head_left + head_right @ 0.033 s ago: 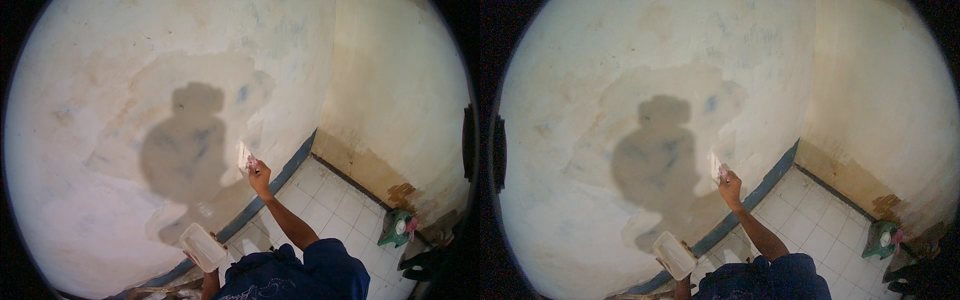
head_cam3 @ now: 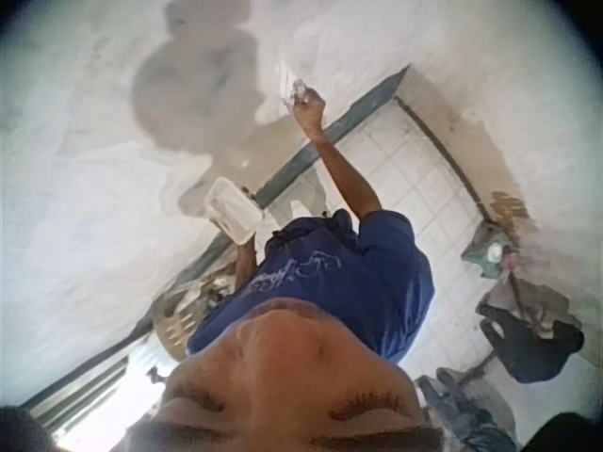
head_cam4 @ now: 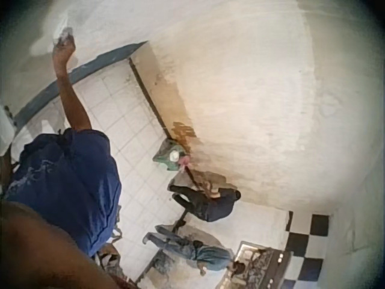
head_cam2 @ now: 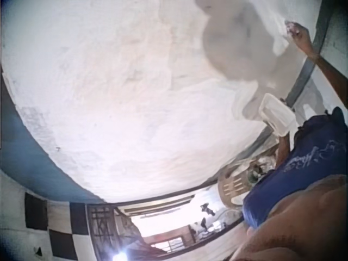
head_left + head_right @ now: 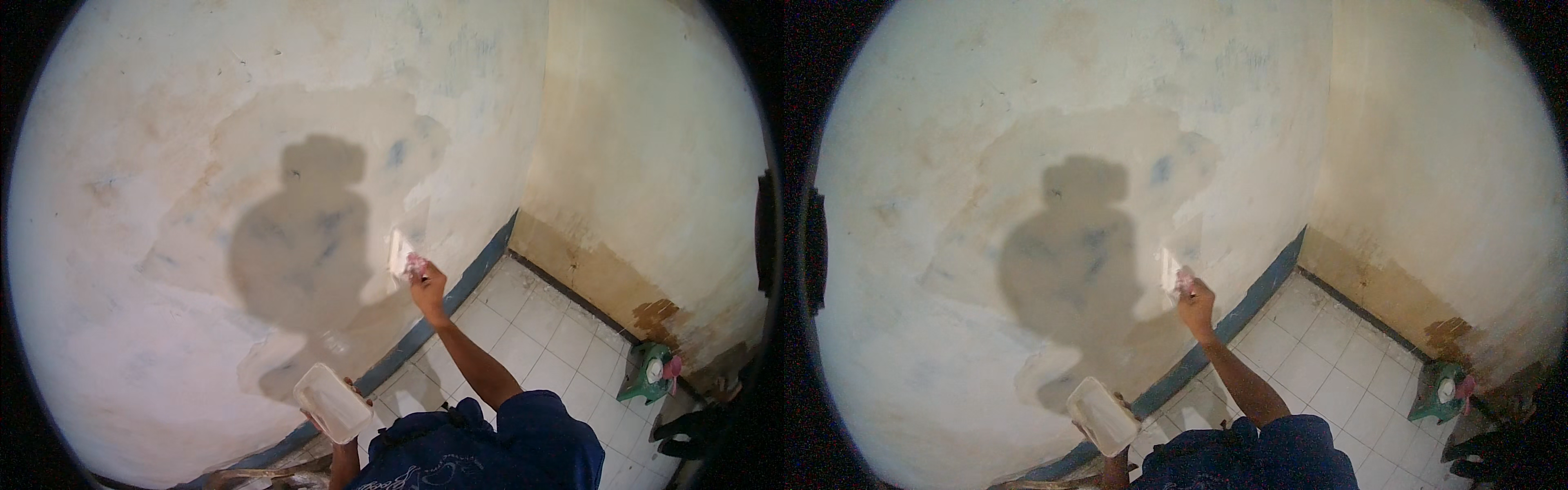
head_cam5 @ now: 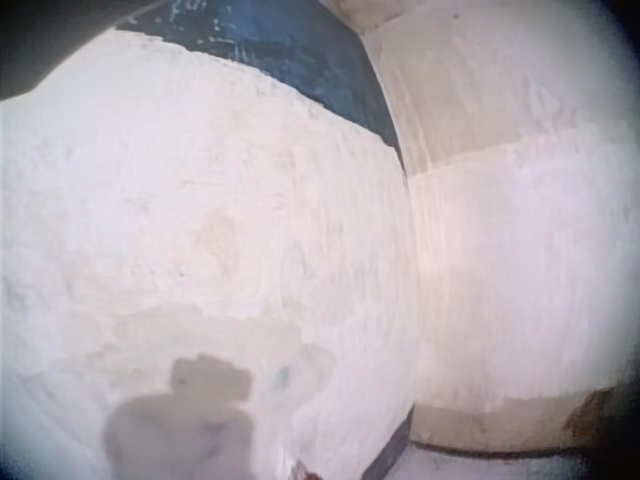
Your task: The person applies white plaster to a damaged wall using a putty knife, repeatedly loading the tool from a plastic container.
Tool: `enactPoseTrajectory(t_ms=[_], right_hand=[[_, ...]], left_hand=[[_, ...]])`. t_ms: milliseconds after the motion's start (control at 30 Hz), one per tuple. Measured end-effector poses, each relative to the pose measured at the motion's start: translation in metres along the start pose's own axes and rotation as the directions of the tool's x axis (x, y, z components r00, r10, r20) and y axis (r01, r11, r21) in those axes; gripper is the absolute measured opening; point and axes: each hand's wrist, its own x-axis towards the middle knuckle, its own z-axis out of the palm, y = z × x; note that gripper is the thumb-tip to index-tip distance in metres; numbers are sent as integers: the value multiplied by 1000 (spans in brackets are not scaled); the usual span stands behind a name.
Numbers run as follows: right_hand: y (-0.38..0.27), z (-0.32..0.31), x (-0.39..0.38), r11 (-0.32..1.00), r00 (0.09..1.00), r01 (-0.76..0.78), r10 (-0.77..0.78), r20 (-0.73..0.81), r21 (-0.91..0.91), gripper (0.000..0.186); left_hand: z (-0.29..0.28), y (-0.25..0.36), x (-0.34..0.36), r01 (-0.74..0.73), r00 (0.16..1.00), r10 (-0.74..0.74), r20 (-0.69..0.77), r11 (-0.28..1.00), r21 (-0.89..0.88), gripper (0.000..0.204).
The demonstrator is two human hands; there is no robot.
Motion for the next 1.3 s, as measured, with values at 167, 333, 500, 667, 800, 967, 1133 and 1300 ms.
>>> enactPoseTrajectory(t_ms=[167,333,500,667,800,967,1133,1300], right_hand=[[24,-38,79,961,954,-15,-69,-293,-276,23],[-6,5,50,873,967,196,-248,-61,-447,18],[-13,-12,29,998,997,56,-54,-50,43,20],[-2,-23,108,970,956,4,-74,-283,-242,17],[-7,22,69,840,951,263,-308,-19,-475,17],[-11,-8,8,983,986,167,-165,32,-78,13],[2,-43,107,958,951,67,-146,-274,-277,17],[12,0,82,893,971,197,-236,-47,-405,17]], left_hand=[[8,-4,6,7,1000,-7,26,1000,-10,101],[23,-2,8,53,998,-59,-20,977,-208,99],[7,5,10,8,1000,-8,-4,1000,-2,102],[13,-1,15,46,999,-45,18,996,-70,102],[7,1,10,46,999,-44,29,997,-55,103],[-5,5,6,40,998,-44,-38,994,-103,99],[7,-3,12,66,998,-65,23,995,-71,97],[29,-13,7,70,993,-86,-82,981,-183,100]])
